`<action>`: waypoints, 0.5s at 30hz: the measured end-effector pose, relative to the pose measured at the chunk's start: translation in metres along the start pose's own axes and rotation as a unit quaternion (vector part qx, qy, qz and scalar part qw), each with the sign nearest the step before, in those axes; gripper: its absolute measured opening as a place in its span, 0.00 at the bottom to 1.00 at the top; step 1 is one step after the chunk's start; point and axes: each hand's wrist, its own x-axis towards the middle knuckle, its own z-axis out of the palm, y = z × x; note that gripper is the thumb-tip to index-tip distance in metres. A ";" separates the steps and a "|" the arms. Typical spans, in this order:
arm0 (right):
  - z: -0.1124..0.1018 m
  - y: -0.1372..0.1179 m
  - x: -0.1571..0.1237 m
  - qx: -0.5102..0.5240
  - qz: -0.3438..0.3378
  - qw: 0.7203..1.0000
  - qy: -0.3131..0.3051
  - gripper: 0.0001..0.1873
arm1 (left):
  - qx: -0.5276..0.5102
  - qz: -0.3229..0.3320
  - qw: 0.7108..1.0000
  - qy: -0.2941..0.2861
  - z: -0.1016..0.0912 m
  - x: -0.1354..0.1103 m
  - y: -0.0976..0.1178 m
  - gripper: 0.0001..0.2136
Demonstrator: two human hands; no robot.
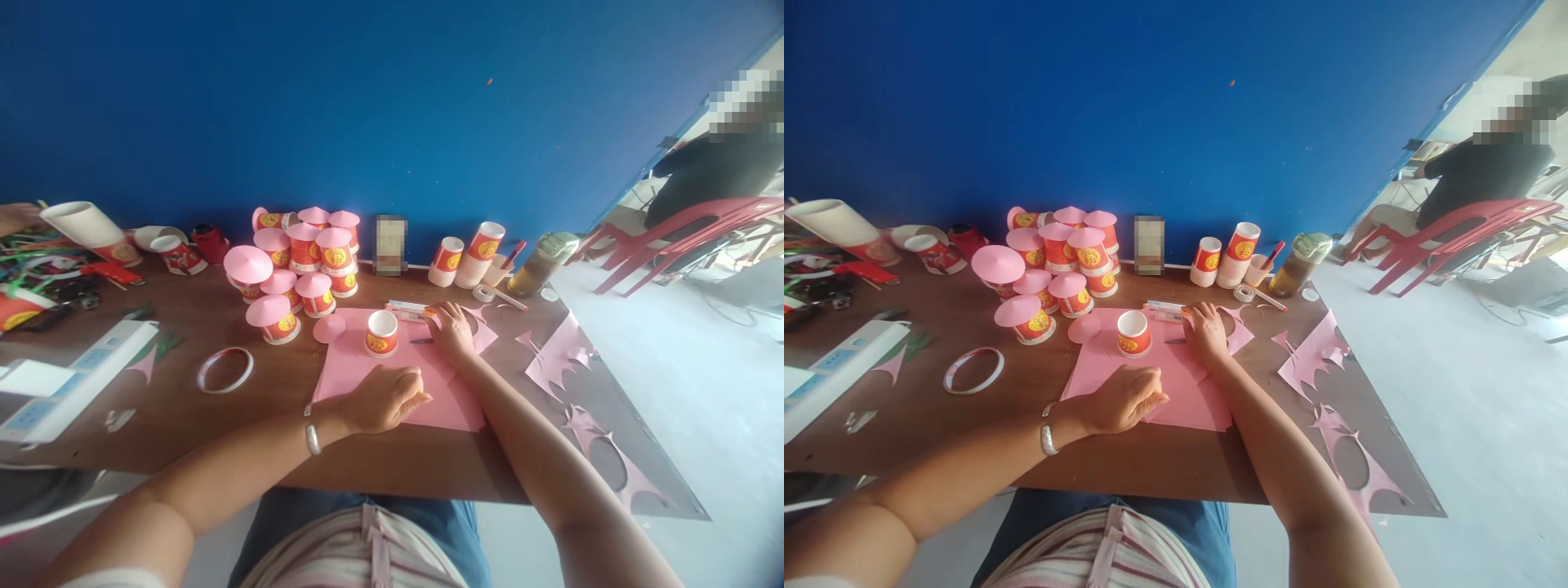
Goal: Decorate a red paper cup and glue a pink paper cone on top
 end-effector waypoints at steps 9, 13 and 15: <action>0.002 0.003 -0.001 0.010 -0.016 1.000 0.006 0.13 | -0.049 0.047 0.998 -0.003 0.004 0.088 0.037 0.26; 0.003 0.005 -0.002 0.010 -0.014 1.000 0.017 0.12 | -0.131 0.071 0.989 -0.012 0.023 0.146 0.074 0.20; 0.003 0.006 -0.002 0.006 -0.010 1.000 0.020 0.12 | -0.130 0.154 0.979 0.016 0.035 0.169 0.091 0.21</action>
